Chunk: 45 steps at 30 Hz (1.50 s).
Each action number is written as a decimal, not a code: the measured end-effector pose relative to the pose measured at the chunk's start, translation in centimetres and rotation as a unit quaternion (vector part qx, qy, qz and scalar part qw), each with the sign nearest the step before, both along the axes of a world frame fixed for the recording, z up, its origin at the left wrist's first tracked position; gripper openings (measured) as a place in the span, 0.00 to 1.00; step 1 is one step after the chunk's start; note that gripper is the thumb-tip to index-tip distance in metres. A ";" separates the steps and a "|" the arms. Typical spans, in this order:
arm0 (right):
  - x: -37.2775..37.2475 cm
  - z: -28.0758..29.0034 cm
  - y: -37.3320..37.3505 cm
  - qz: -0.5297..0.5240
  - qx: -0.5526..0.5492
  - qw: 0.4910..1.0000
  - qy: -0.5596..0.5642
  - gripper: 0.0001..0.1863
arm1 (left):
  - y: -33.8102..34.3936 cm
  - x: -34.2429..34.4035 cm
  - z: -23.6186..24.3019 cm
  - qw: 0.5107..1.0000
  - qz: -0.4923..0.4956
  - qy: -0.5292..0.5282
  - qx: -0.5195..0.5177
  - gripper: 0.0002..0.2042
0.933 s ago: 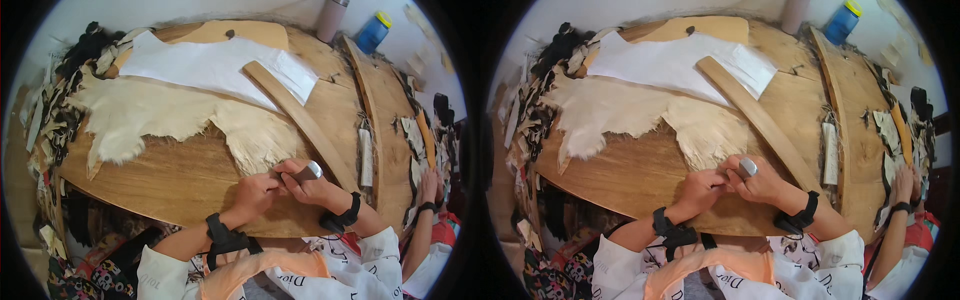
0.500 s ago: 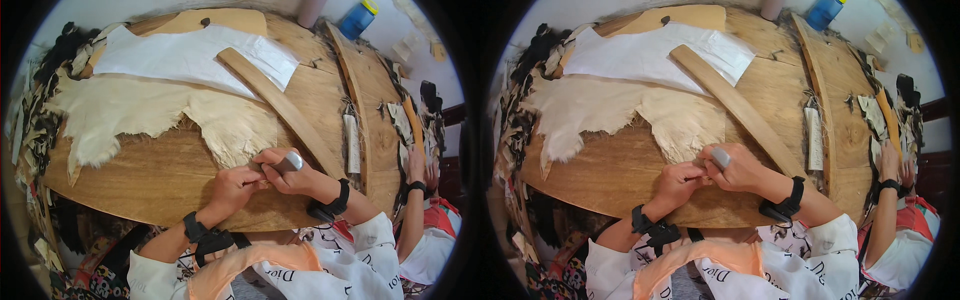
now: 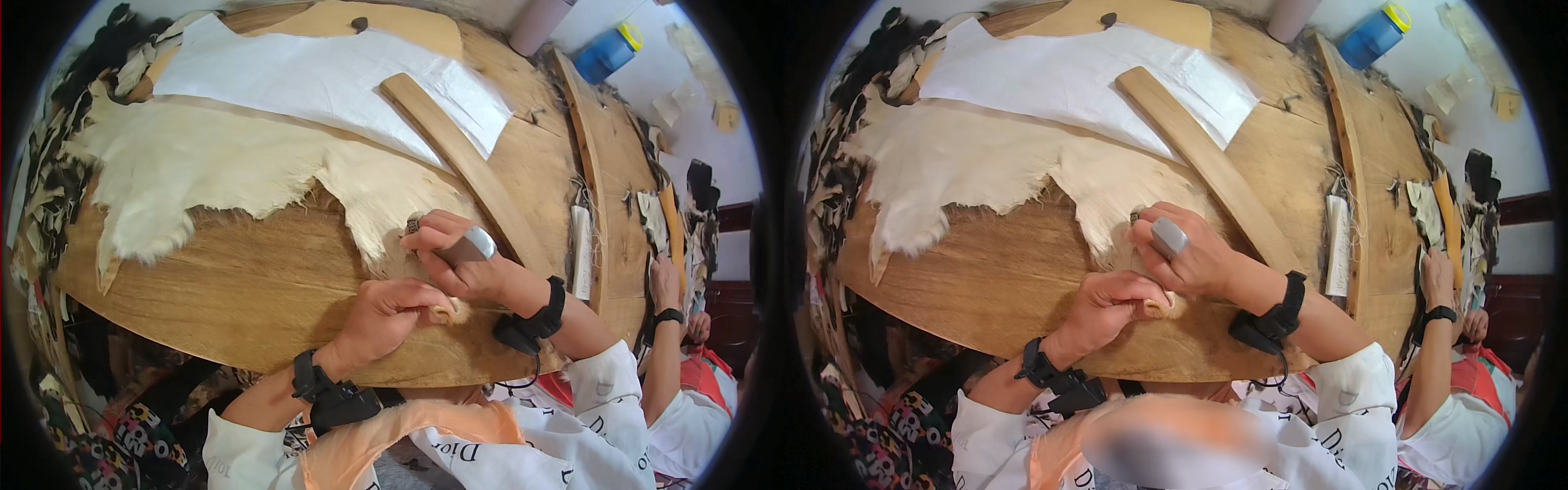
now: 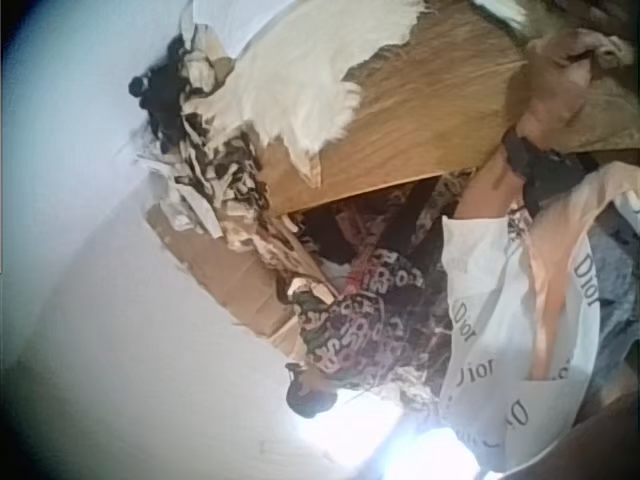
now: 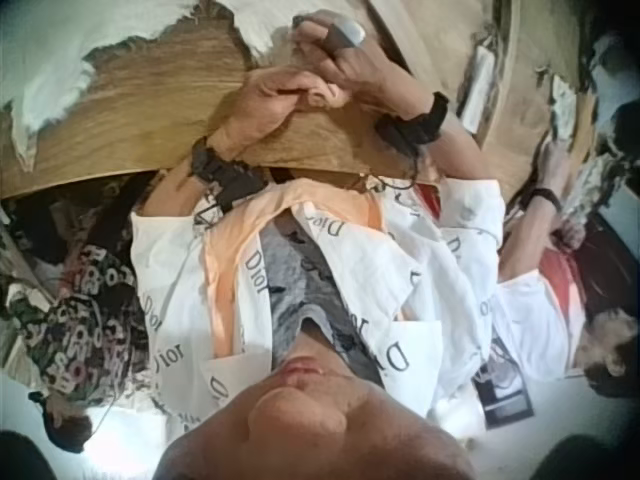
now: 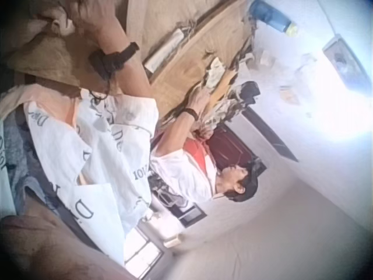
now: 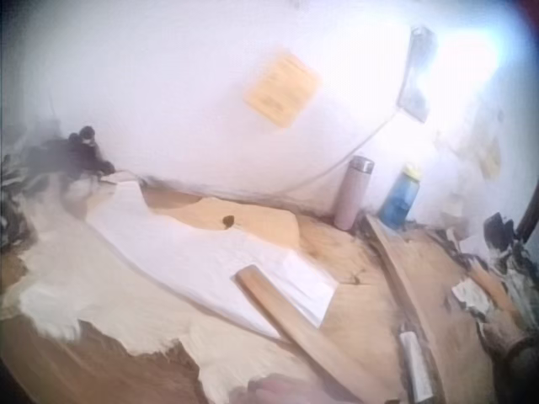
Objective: Cutting and preparing fur-lined skins using a hand blade and sewing pieces together.
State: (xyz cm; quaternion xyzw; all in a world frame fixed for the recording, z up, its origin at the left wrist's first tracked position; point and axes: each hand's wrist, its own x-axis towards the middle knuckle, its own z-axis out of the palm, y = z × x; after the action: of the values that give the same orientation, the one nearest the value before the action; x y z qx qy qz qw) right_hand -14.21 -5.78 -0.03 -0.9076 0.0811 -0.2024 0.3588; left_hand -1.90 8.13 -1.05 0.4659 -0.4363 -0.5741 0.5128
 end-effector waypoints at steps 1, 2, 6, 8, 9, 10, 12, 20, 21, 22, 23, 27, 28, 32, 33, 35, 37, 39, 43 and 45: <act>0.7 -0.2 -0.2 -0.006 -0.001 1.000 -0.011 0.07 | -0.2 0.2 0.6 1.000 -0.009 0.024 -0.006 0.10; 1.2 -0.3 -0.5 -0.012 -0.002 1.000 -0.023 0.07 | -0.3 0.5 1.2 0.999 -0.017 0.047 -0.013 0.09; 4.1 -0.6 -1.6 0.004 0.000 0.999 -0.032 0.07 | -0.5 2.2 2.8 0.992 -0.025 0.119 -0.039 0.06; 5.3 -0.4 -2.4 0.023 0.004 0.999 -0.024 0.06 | -0.7 2.8 3.3 0.984 -0.035 0.169 -0.041 0.04; 5.9 -0.4 -2.7 0.025 -0.002 0.999 -0.025 0.06 | -0.7 3.3 3.6 0.984 -0.033 0.167 -0.047 0.04; 6.7 -0.5 -3.0 0.029 0.001 1.000 -0.008 0.07 | -0.7 3.8 3.9 0.981 -0.052 0.181 -0.056 0.06; 8.4 -0.6 -3.4 0.036 0.002 0.999 0.006 0.08 | -0.6 5.0 4.4 0.977 -0.067 0.190 -0.067 0.08; 13.1 0.1 -5.4 0.039 -0.001 0.999 -0.007 0.05 | -1.5 8.2 6.9 0.948 -0.082 0.274 -0.142 0.04; 14.2 -0.4 -5.7 0.027 -0.016 1.000 -0.003 0.06 | -1.1 9.0 7.7 0.949 -0.073 0.269 -0.147 0.06; 15.4 -1.3 -6.0 0.016 -0.029 0.999 0.001 0.07 | -0.2 9.8 7.1 0.943 -0.037 0.291 -0.156 0.07; 15.6 0.1 -6.2 0.034 0.041 0.998 0.029 0.09 | 1.0 10.5 6.8 0.934 -0.003 0.313 -0.169 0.08; 14.3 1.1 -6.4 0.014 0.106 0.993 0.053 0.11 | 4.5 16.4 7.8 0.927 0.368 0.068 -0.011 0.12; 14.2 0.6 -6.3 0.016 0.111 0.992 0.049 0.11 | 3.8 16.7 7.7 0.927 0.369 0.062 -0.007 0.12; 14.4 -0.2 -6.3 0.011 0.108 0.994 0.003 0.11 | -0.1 17.1 6.8 0.787 0.336 -0.516 -0.044 0.15; 14.2 -0.4 -6.2 0.002 0.119 0.993 0.016 0.11 | -1.3 16.5 6.6 0.810 0.250 -0.528 -0.052 0.14; 14.6 -0.7 -6.0 0.017 0.122 0.992 0.041 0.11 | -2.8 14.3 6.1 0.805 0.142 -0.571 -0.078 0.12; 14.4 -0.9 -6.3 0.026 0.132 0.987 0.082 0.12 | -4.2 11.9 4.7 0.784 0.119 -0.601 -0.100 0.12; 14.0 -0.8 -6.5 0.020 0.132 0.986 0.094 0.12 | -4.9 10.5 3.9 0.730 0.057 -0.674 -0.098 0.11; 14.2 0.5 -6.2 0.016 0.148 0.981 0.123 0.11 | -4.1 9.8 2.6 0.698 0.055 -0.708 -0.089 0.08; 13.6 0.2 -6.3 0.018 0.155 0.980 0.125 0.10 | -4.5 10.0 2.7 0.775 0.073 -0.627 -0.046 0.06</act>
State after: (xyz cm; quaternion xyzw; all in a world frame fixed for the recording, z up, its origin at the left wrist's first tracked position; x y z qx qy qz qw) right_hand -0.57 -12.07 0.21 -0.8604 0.1399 -0.0658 0.4857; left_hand 8.06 3.59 1.61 0.7291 -0.6514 -0.0952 0.1872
